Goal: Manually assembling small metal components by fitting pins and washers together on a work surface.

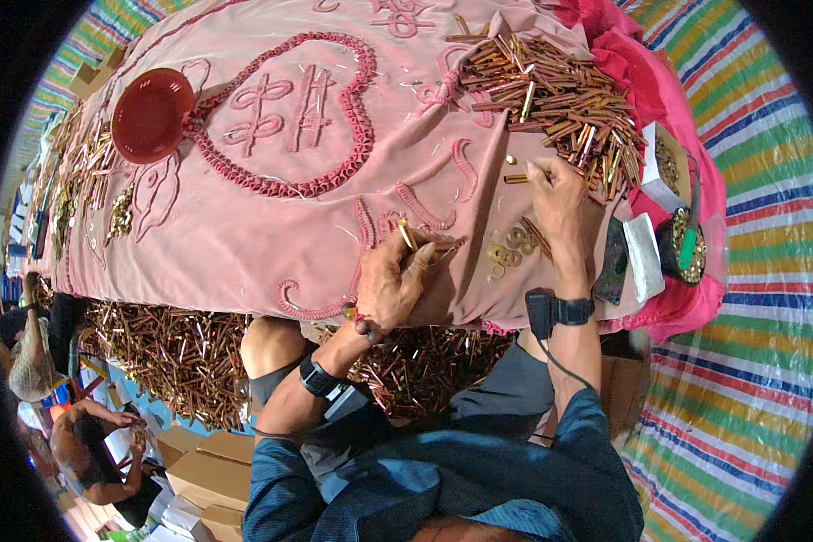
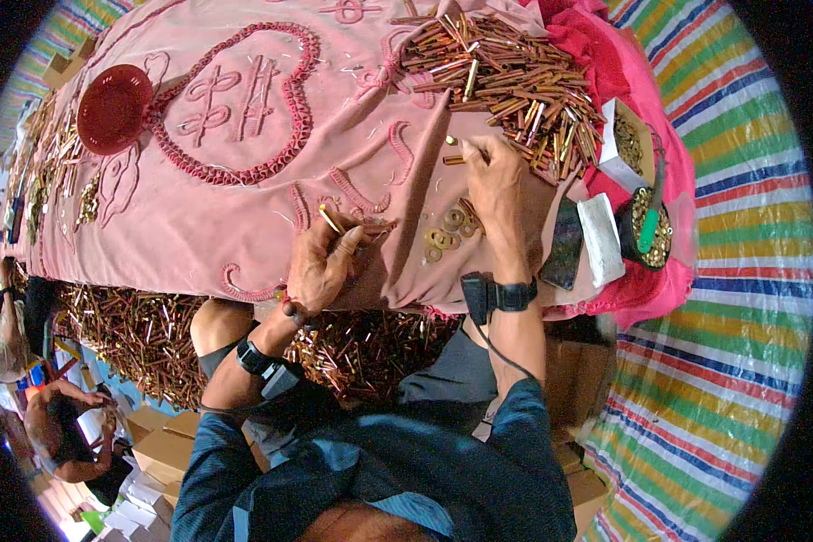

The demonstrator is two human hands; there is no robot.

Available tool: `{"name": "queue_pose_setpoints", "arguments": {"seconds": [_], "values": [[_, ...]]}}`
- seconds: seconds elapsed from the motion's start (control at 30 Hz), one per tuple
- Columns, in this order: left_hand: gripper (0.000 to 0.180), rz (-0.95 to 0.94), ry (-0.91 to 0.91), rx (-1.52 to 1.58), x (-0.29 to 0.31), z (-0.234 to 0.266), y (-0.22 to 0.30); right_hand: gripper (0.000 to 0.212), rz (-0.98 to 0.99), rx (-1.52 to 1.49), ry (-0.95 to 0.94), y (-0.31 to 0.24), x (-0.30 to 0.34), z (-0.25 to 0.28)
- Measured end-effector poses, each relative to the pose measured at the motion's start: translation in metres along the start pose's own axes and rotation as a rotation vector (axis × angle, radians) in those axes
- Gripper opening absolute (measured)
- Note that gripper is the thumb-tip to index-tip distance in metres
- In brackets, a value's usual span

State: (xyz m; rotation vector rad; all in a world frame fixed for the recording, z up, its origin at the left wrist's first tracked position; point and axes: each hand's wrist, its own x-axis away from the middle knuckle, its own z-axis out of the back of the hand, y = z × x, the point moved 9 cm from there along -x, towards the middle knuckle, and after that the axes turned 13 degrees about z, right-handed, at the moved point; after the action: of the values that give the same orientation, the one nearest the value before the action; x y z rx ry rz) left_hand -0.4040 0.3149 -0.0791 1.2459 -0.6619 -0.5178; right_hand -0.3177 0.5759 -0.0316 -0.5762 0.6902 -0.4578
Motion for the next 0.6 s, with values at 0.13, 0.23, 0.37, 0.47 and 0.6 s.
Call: {"name": "queue_pose_setpoints", "arguments": {"seconds": [0.13, 0.23, 0.37, 0.47, 0.6], "values": [[0.015, -0.031, 0.033, -0.090, -0.001, -0.001, 0.006, 0.026, 0.026, 0.224, -0.012, 0.017, -0.018, -0.010], [0.014, -0.048, 0.038, -0.121, -0.002, 0.000, 0.006, 0.026, 0.035, 0.233, -0.017, 0.006, -0.026, -0.012], [0.014, -0.022, 0.052, -0.083, -0.001, 0.003, 0.007, 0.026, 0.063, 0.207, 0.017, 0.002, -0.022, 0.001], [0.015, -0.012, 0.066, -0.122, 0.000, 0.002, 0.007, 0.026, 0.059, 0.231, 0.006, 0.006, -0.021, -0.001], [0.017, -0.033, 0.085, -0.157, 0.000, 0.003, 0.003, 0.026, 0.035, 0.312, -0.060, -0.001, -0.019, -0.003]]}}
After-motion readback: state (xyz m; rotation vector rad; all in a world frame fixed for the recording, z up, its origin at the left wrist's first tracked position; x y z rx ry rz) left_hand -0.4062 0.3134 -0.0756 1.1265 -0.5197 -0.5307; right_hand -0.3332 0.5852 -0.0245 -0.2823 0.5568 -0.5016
